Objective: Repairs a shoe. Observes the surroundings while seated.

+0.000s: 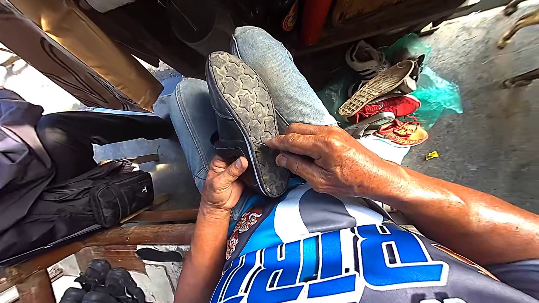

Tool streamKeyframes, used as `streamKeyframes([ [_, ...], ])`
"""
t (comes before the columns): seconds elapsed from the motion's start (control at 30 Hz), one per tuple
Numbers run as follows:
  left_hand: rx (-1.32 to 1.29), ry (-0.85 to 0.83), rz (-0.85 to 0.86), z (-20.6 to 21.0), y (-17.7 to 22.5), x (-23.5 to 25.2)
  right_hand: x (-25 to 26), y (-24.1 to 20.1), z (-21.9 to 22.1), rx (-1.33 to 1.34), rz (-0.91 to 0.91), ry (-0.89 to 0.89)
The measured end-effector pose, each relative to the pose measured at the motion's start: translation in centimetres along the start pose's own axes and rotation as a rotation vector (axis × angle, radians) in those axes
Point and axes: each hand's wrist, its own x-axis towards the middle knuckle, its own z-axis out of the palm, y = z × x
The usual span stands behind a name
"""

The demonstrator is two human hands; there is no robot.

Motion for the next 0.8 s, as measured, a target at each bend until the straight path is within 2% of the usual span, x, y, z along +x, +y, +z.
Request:
streamKeyframes([
  [0.2,0.173,-0.015,0.038,0.5,-0.1,-0.2,0.4,0.0,-1.8,-0.083,0.015,-0.133],
  [0.4,0.511,-0.062,0.139,1.7,0.1,-0.5,1.8,0.9,-3.9,-0.124,-0.024,-0.295],
  [0.8,0.814,0.002,0.232,3.6,0.1,-0.6,2.7,1.1,-3.0,-0.322,-0.176,-0.282],
])
